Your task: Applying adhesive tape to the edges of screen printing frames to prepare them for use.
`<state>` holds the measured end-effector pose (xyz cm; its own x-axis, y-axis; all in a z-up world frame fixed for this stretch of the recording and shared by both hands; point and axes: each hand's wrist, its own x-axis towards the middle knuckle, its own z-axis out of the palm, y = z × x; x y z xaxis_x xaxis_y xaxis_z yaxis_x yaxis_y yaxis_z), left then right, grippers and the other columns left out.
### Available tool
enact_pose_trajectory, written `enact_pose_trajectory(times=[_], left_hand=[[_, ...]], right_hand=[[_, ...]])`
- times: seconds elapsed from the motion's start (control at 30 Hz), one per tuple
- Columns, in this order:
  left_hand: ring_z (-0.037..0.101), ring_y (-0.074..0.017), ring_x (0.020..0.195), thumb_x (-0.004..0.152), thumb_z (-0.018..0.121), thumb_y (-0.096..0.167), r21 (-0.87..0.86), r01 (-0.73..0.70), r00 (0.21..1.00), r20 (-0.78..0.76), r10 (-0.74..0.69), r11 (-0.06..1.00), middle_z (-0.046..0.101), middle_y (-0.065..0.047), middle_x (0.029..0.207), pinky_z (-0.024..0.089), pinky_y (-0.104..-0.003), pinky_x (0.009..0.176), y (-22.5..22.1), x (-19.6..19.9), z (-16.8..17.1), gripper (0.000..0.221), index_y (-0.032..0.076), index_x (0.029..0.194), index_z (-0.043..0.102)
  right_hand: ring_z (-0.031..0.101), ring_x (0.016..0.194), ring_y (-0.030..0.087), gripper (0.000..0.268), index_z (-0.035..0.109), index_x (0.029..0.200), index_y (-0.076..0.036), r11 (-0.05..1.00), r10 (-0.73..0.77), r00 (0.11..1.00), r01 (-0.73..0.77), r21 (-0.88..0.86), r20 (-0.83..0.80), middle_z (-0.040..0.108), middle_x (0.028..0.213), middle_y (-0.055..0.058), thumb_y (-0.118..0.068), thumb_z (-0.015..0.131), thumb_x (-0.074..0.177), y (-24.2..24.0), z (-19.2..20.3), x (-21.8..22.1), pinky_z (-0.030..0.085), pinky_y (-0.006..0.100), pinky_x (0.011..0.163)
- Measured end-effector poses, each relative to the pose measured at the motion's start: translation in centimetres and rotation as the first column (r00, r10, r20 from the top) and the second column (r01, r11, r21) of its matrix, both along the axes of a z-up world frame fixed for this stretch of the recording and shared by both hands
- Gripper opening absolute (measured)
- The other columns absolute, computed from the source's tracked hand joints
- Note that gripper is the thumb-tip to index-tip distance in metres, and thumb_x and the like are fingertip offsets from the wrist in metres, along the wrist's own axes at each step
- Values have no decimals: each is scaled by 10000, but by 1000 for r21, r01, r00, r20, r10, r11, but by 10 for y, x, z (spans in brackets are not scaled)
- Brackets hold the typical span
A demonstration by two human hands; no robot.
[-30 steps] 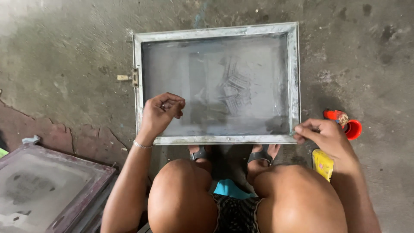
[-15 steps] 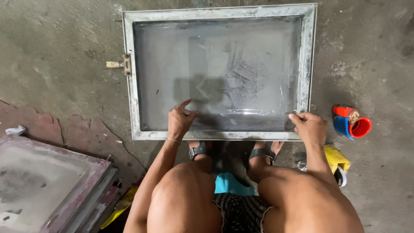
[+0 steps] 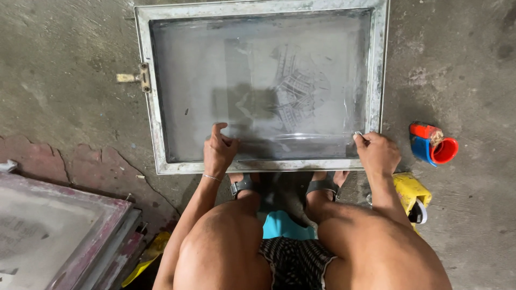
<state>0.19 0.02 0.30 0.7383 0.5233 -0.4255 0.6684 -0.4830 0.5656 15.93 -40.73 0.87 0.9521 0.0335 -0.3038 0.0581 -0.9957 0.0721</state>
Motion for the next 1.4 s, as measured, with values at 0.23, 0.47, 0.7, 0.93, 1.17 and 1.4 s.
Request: enact_pose_trajectory(times=[0.23, 0.47, 0.7, 0.93, 1.17, 1.4], left_hand=[[761, -315, 787, 791, 806, 167, 30, 29, 1000, 3, -30, 999, 759, -38, 752, 595, -499, 762, 0, -1, -3, 548, 131, 1265, 534], [760, -344, 813, 818, 770, 198, 24, 40, 996, -85, -37, 999, 768, -39, 763, 591, -521, 781, -1, 5, 2, 517, 158, 1268, 518], [754, -403, 843, 835, 745, 385, 110, 198, 944, -289, -159, 974, 759, -109, 799, 587, -547, 812, 2, 17, 1, 450, 211, 1183, 518], [682, -327, 890, 938, 557, 242, 698, 576, 610, -21, -792, 425, 651, -120, 934, 522, -401, 739, -13, -9, -69, 217, 119, 1075, 672], [352, -324, 1517, 1000, 479, 576, 326, 813, 434, 212, -876, 482, 427, -102, 1630, 258, -460, 1238, -20, -15, 4, 711, 132, 1555, 455], [420, -337, 1471, 984, 539, 560, 378, 743, 529, 174, -830, 553, 472, -137, 1588, 330, -449, 1206, 11, -42, 15, 712, 74, 1503, 514]], right_hand=[[768, 780, 294, 222, 802, 947, -318, 998, 57, 997, -58, 5, 47, 752, 768, -47, -522, 717, 931, 1, -3, -3, 623, 426, 721], [763, 751, 259, 196, 774, 901, -336, 994, 108, 988, -107, -12, 107, 720, 761, -38, -528, 741, 918, -2, -13, -6, 617, 396, 676], [747, 784, 264, 238, 688, 890, -260, 993, 114, 980, -114, -13, 163, 667, 823, -15, -462, 801, 833, 6, -17, -8, 616, 412, 659], [554, 1326, 303, 342, 676, 1262, -147, 355, 671, 697, -601, 717, 252, 634, 1333, 81, -297, 626, 959, 118, 27, -40, 344, 544, 1156], [244, 1554, 352, 836, 361, 1584, -81, 646, 747, 584, -522, 556, -319, 315, 1671, 162, -696, 285, 1022, 86, 63, -26, 16, 694, 1227], [341, 1537, 264, 843, 442, 1546, -84, 774, 632, 745, -618, 134, -213, 334, 1685, 119, -716, 302, 1007, 4, 43, -34, -60, 621, 1282]])
